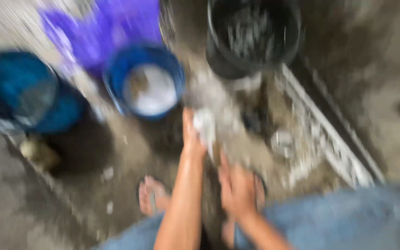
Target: Washing and scrubbing small metal motor parts in buckets of soapy water using a brush.
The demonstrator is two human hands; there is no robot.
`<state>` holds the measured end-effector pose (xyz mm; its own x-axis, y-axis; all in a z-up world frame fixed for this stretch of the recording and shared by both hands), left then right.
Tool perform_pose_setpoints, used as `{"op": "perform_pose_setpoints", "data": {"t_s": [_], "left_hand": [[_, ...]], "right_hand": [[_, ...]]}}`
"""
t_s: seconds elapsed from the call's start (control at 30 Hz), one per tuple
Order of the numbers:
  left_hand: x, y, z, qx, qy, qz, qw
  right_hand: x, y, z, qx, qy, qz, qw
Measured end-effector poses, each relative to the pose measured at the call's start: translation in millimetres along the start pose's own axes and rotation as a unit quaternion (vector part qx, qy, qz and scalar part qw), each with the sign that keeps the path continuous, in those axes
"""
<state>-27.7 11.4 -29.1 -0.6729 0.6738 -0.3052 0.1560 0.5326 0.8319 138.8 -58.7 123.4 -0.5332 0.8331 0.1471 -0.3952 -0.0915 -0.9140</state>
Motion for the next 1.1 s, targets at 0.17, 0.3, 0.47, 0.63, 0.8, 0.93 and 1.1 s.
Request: {"op": "perform_pose_setpoints", "data": {"t_s": [0.17, 0.3, 0.47, 0.63, 0.8, 0.93, 1.1], "left_hand": [[-11, 11, 5, 0.419, 0.044, -0.074, 0.904], [-14, 44, -27, 0.118, -0.19, -0.246, 0.943], [6, -25, 31, 0.22, -0.151, -0.241, 0.933], [17, -14, 1, 0.307, -0.08, -0.194, 0.928], [3, -38, 32, 0.499, -0.034, 0.079, 0.862], [1, 10, -2, 0.607, 0.047, 0.187, 0.771], [-28, 20, -17, 0.509, -0.1, 0.083, 0.851]], "right_hand": [[57, 14, -6, 0.125, 0.014, -0.051, 0.991], [-3, -6, -6, 0.113, 0.084, 0.002, 0.99], [72, -6, -3, 0.155, 0.059, 0.013, 0.986], [52, -27, -6, 0.23, 0.094, 0.051, 0.967], [100, -18, -23, 0.133, 0.051, 0.081, 0.987], [136, -38, -28, 0.147, 0.068, 0.117, 0.98], [121, -22, -29, 0.337, 0.157, 0.102, 0.923]]}}
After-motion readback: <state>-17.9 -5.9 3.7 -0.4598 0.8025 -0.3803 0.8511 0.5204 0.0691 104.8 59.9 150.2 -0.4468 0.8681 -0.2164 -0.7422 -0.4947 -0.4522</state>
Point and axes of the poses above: each hand's wrist, its own x-axis towards the middle knuckle, its own y-axis out of the palm, z = x × y, the point moved 2 cm from there along x, towards the middle knuckle, and after that the axes turned 4 degrees about -z, right-handed, at the moved point
